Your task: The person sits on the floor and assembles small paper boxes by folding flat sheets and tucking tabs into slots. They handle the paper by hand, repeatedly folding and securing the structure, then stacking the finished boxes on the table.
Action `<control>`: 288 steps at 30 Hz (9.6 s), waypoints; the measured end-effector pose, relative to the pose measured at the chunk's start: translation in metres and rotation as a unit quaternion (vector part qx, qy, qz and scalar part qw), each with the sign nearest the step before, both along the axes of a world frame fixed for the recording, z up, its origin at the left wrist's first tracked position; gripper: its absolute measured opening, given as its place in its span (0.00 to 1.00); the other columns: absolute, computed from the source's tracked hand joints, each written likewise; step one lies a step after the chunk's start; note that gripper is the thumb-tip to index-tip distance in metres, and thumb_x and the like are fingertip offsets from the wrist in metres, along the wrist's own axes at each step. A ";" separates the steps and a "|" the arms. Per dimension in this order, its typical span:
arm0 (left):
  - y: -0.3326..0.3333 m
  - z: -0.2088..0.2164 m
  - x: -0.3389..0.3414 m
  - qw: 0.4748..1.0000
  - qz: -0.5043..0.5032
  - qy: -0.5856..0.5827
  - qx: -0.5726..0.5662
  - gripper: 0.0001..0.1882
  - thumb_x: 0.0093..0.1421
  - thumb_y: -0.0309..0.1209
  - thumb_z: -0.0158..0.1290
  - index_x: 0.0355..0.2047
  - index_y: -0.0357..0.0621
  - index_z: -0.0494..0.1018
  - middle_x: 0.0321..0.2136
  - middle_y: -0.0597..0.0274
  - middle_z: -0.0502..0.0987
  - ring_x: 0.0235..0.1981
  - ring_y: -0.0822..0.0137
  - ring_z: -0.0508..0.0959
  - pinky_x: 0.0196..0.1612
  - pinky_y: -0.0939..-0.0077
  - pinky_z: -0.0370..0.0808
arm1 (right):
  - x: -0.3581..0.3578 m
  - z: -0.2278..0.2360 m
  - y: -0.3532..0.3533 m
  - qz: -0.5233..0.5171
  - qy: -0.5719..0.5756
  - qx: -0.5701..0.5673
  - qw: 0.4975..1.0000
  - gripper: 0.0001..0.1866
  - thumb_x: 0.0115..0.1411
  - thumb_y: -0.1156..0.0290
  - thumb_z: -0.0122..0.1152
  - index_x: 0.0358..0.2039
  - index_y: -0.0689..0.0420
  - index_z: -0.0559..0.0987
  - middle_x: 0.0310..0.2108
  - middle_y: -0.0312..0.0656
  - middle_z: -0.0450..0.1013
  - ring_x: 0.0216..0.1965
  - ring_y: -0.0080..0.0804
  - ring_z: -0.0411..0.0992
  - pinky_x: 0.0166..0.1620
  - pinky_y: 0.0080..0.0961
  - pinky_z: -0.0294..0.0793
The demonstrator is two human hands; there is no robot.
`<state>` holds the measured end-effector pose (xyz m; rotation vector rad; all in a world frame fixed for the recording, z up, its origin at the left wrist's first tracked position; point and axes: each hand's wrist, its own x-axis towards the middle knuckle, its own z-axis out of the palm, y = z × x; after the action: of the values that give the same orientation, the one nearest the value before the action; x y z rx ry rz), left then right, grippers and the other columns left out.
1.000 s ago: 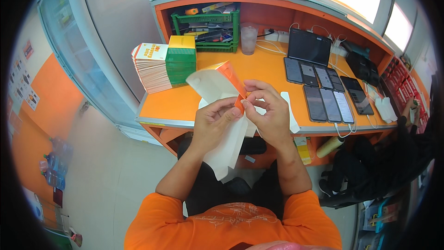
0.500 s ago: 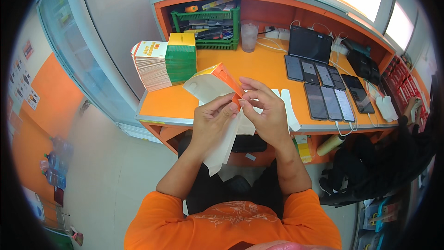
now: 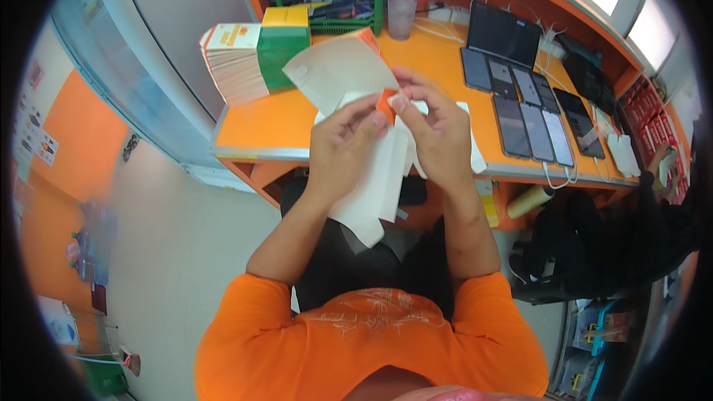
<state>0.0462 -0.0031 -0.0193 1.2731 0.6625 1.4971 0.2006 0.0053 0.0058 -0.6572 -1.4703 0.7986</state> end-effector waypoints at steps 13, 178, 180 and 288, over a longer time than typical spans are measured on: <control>0.000 0.001 -0.001 1.000 -0.010 -0.003 -0.006 0.21 0.67 0.31 0.58 0.56 0.28 0.72 0.49 0.50 0.80 0.47 0.67 0.80 0.51 0.75 0.79 | 0.000 0.000 -0.005 -0.017 -0.031 -0.012 0.999 0.08 0.64 0.72 0.64 0.39 0.64 0.82 0.59 0.48 0.70 0.56 0.35 0.74 0.55 0.32 0.78; 0.005 0.034 -0.007 0.920 0.237 0.219 0.223 0.11 0.62 0.23 0.59 0.45 0.37 0.82 0.36 0.59 0.85 0.35 0.75 0.81 0.40 0.80 0.76 | -0.002 0.000 -0.011 -0.036 0.057 0.049 0.996 0.09 0.70 0.72 0.57 0.46 0.62 0.75 0.50 0.46 0.77 0.51 0.31 0.75 0.53 0.29 0.77; 0.003 0.040 -0.007 0.901 0.250 0.257 0.243 0.12 0.62 0.22 0.59 0.46 0.39 0.82 0.37 0.57 0.85 0.36 0.73 0.81 0.39 0.80 0.76 | -0.002 0.005 -0.014 -0.018 0.068 0.030 0.997 0.09 0.70 0.71 0.57 0.46 0.62 0.76 0.51 0.46 0.76 0.51 0.30 0.75 0.54 0.28 0.76; 0.019 -0.025 -0.036 0.978 0.164 0.111 0.073 0.07 0.64 0.27 0.61 0.33 0.36 0.76 0.31 0.64 0.76 0.32 0.76 0.75 0.37 0.81 0.72 | -0.006 -0.036 -0.001 -0.139 -0.220 0.218 0.941 0.07 0.54 0.80 0.67 0.34 0.60 0.79 0.34 0.44 0.79 0.35 0.42 0.78 0.41 0.35 0.78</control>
<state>0.0104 0.0156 -0.0440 1.5129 0.9600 1.7093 0.1950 0.0044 -0.0306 -0.7053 -1.8302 0.0904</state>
